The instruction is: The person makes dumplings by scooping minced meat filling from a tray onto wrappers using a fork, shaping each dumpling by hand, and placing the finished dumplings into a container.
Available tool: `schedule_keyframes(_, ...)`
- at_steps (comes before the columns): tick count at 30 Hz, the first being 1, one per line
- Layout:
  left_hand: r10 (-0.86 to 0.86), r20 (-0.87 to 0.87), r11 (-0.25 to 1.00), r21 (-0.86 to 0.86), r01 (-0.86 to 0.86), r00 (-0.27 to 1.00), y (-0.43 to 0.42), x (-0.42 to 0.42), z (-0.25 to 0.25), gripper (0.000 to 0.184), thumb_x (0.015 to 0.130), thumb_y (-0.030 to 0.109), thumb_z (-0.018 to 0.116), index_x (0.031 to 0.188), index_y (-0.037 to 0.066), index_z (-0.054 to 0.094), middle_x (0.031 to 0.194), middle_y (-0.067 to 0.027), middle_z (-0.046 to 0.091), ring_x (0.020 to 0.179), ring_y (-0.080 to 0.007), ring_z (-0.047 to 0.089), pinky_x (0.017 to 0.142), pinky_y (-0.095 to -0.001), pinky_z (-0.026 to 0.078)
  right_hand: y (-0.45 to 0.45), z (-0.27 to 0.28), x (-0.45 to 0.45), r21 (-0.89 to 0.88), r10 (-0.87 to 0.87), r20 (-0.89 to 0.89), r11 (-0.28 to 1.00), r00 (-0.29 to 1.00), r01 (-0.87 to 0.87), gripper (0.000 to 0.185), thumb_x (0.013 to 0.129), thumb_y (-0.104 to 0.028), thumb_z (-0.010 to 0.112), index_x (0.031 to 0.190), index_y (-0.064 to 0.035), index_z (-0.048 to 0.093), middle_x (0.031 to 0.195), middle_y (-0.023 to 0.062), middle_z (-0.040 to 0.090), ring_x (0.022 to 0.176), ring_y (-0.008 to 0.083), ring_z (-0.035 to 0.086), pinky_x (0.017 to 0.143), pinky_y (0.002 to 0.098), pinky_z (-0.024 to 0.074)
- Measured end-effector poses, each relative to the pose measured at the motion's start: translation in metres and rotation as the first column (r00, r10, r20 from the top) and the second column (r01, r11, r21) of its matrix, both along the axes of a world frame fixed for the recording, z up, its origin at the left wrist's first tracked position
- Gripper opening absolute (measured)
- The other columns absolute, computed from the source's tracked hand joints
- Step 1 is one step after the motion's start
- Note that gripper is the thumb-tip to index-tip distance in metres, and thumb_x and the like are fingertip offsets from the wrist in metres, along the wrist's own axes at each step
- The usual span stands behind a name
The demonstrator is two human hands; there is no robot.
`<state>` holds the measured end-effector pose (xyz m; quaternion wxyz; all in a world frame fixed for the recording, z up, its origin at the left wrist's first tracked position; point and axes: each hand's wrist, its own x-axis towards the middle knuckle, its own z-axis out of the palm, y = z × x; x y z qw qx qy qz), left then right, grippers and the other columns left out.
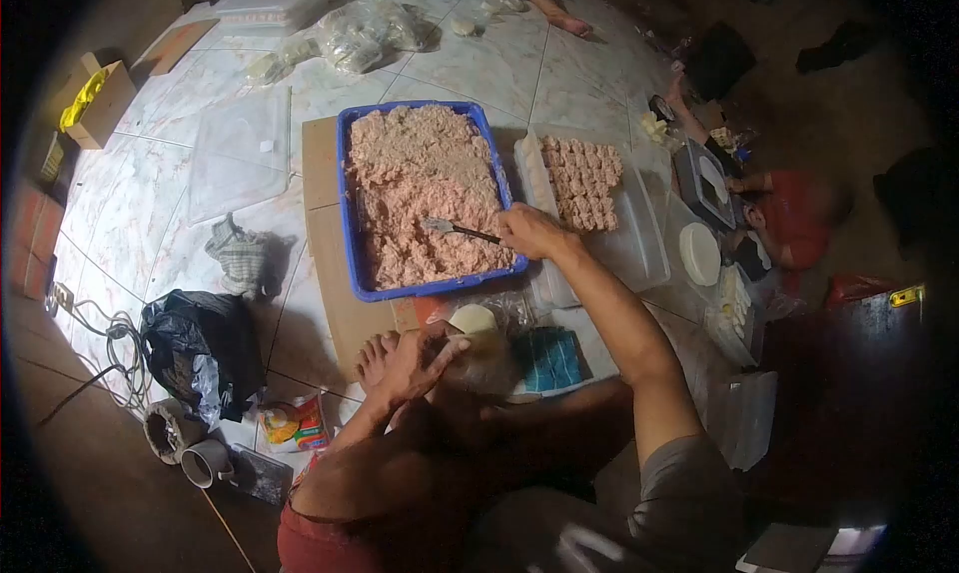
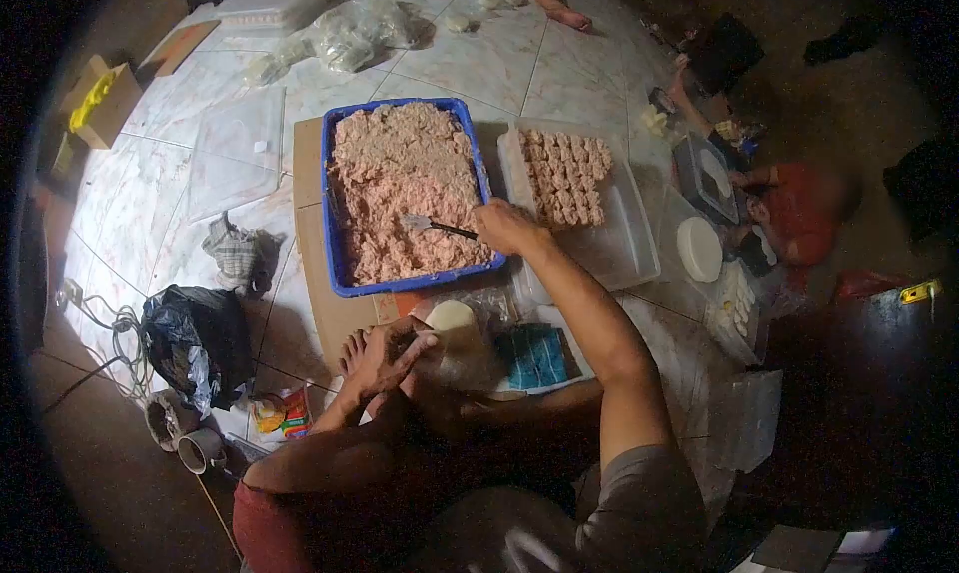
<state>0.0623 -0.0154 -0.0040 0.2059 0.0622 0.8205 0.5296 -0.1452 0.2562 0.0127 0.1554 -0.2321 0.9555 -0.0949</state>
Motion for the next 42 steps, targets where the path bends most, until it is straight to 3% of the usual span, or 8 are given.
schedule_keyframes(10, 0.039, -0.098, 0.977, -0.205, -0.058, 0.994, 0.010, 0.009, 0.018, 0.057, 0.086, 0.062, 0.067, 0.112, 0.011, 0.068, 0.097, -0.0157, 0.069, 0.099, -0.0360, 0.060, 0.095, -0.0471, 0.041, -0.005, -0.002, 0.004, 0.191, -0.004, 0.095, 0.981, 0.995, -0.015, 0.020, 0.083, 0.002, 0.057, 0.103, 0.0045, 0.061, 0.114, 0.0291, 0.058, 0.107, 0.0453, 0.061, 0.089, 0.0504, 0.0508)
schedule_keyframes(17, -0.057, 0.039, 0.961, 0.273, 0.044, 0.998, 0.018, -0.007, 0.012, 0.036, 0.092, 0.029, 0.072, 0.111, -0.001, 0.065, 0.096, -0.0131, 0.068, 0.087, -0.0207, 0.063, 0.080, -0.0334, 0.049, -0.073, 0.028, 0.005, -0.137, -0.074, 0.007, 0.988, 0.997, 0.074, 0.021, 0.085, 0.000, 0.051, 0.104, 0.0032, 0.057, 0.099, 0.0307, 0.065, 0.097, 0.0470, 0.064, 0.086, 0.0524, 0.0499)
schedule_keyframes(21, 0.041, -0.229, 0.990, 0.138, -0.009, 0.973, 0.014, -0.003, 0.046, 0.033, 0.092, 0.025, 0.072, 0.111, 0.000, 0.065, 0.092, -0.0108, 0.068, 0.083, -0.0170, 0.062, 0.076, -0.0333, 0.050, -0.102, 0.015, -0.012, 0.108, 0.195, -0.295, 0.979, 0.935, -0.171, 0.017, 0.089, -0.009, 0.052, 0.090, -0.0027, 0.068, 0.090, 0.0209, 0.067, 0.094, 0.0392, 0.068, 0.087, 0.0553, 0.0479)
schedule_keyframes(23, -0.010, -0.117, 0.989, 0.148, 0.027, 0.993, 0.012, -0.003, 0.047, 0.031, 0.093, 0.023, 0.070, 0.112, -0.001, 0.064, 0.092, -0.0112, 0.069, 0.084, -0.0162, 0.062, 0.076, -0.0332, 0.050, -0.117, 0.032, -0.021, 0.044, 0.272, -0.658, 0.945, 0.702, -0.325, 0.015, 0.088, -0.010, 0.053, 0.095, -0.0046, 0.066, 0.096, 0.0137, 0.065, 0.101, 0.0322, 0.063, 0.095, 0.0467, 0.0448)
schedule_keyframes(30, -0.039, -0.227, 0.973, 0.211, 0.088, 0.973, 0.012, -0.001, 0.036, 0.029, 0.095, 0.022, 0.067, 0.112, -0.001, 0.064, 0.088, -0.0133, 0.069, 0.076, -0.0187, 0.062, 0.073, -0.0345, 0.051, -0.186, 0.005, -0.069, 0.317, 0.559, -0.564, 0.826, 0.608, -0.466, 0.016, 0.088, -0.016, 0.053, 0.084, -0.0112, 0.067, 0.093, 0.0069, 0.068, 0.097, 0.0228, 0.062, 0.095, 0.0431, 0.0432)
schedule_keyframes(33, -0.020, -0.002, 0.975, 0.220, 0.020, 1.000, -0.001, -0.005, 0.066, 0.029, 0.094, 0.023, 0.068, 0.111, 0.000, 0.064, 0.085, -0.0128, 0.068, 0.068, -0.0199, 0.060, 0.070, -0.0337, 0.049, -0.178, 0.019, -0.053, 0.217, 0.663, -0.518, 0.713, 0.540, -0.666, 0.016, 0.088, -0.016, 0.053, 0.083, -0.0122, 0.067, 0.092, 0.0058, 0.068, 0.096, 0.0222, 0.063, 0.094, 0.0425, 0.0435)
schedule_keyframes(36, -0.137, 0.305, 0.978, -0.110, 0.178, 0.942, -0.013, -0.009, 0.062, 0.073, 0.080, 0.079, 0.057, 0.136, 0.031, 0.057, 0.142, -0.0320, 0.043, 0.136, -0.0545, 0.032, 0.114, -0.0628, 0.018, -0.153, 0.034, -0.044, 0.286, 0.738, -0.448, 0.654, 0.505, -0.701, 0.014, 0.086, -0.014, 0.055, 0.083, -0.0141, 0.069, 0.088, 0.0064, 0.067, 0.090, 0.0225, 0.066, 0.093, 0.0439, 0.0441)
schedule_keyframes(42, -0.131, 0.179, 0.965, 0.250, 0.084, 0.975, -0.004, 0.001, 0.026, 0.074, 0.077, 0.081, 0.059, 0.134, 0.034, 0.056, 0.140, -0.0300, 0.046, 0.134, -0.0542, 0.036, 0.113, -0.0631, 0.021, -0.124, 0.015, -0.051, 0.275, 0.617, -0.371, 0.787, 0.694, -0.553, 0.010, 0.073, -0.006, 0.066, 0.081, -0.0127, 0.065, 0.089, 0.0033, 0.064, 0.095, 0.0227, 0.063, 0.088, 0.0435, 0.0439)
